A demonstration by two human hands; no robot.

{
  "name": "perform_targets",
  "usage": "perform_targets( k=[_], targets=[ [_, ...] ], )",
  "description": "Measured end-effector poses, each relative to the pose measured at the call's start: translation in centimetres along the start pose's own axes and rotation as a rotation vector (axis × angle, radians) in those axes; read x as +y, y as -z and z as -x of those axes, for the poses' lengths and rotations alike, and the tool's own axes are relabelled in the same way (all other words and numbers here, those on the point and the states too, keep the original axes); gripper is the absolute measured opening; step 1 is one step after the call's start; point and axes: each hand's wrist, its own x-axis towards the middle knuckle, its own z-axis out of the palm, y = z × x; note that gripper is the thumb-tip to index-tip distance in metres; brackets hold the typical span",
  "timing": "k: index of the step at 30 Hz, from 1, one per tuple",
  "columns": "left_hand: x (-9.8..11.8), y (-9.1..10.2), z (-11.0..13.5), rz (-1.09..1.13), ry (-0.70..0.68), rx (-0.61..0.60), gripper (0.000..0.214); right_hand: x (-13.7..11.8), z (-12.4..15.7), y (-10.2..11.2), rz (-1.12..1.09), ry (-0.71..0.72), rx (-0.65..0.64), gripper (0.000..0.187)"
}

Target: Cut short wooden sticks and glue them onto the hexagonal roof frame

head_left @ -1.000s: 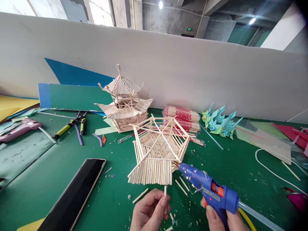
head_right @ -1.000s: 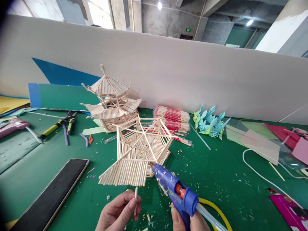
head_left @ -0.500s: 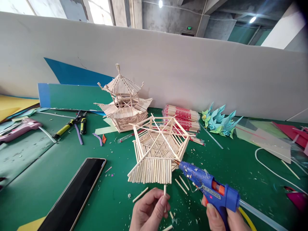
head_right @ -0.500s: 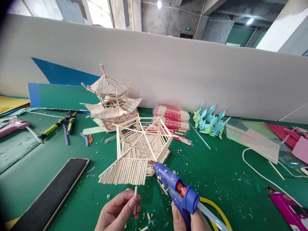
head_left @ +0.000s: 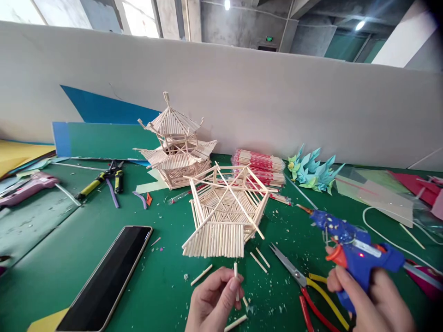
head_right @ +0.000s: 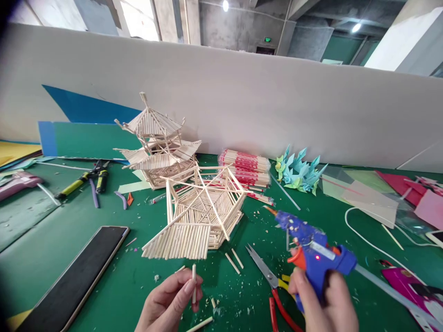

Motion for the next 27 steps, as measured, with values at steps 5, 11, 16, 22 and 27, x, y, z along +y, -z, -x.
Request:
perform_targets(
  k=[5,11,16,22,27],
  targets=[
    [-0.2,-0.2,0.5,0.039,0.045,-0.061,0.020,3.9,-6.5,3.6,0.372,-0.085,-0.192,0.037],
    [-0.7,-0.7,1.0,0.080,0.150,-0.093,0.020,5.3,-9.0,4.3,0.751,-0.017,-0.198,0.045],
    [-1.5,-1.3,0.8,0.147,0.269,-0.134,0.019,2.0,-4.2,2.3,0.688,0.275,-0.059,0.035],
    [-1.5,-2.2,0.9,0.230,0.253,-0.102,0.014,-2.7,3.4,-3.5,0.155,0.207,-0.797,0.024],
    [-1.6,-2.3,0.9,0.324,0.291,-0.086,0.012,-2.6,4.1,-5.4,-0.060,0.039,-0.942,0.025]
  ],
)
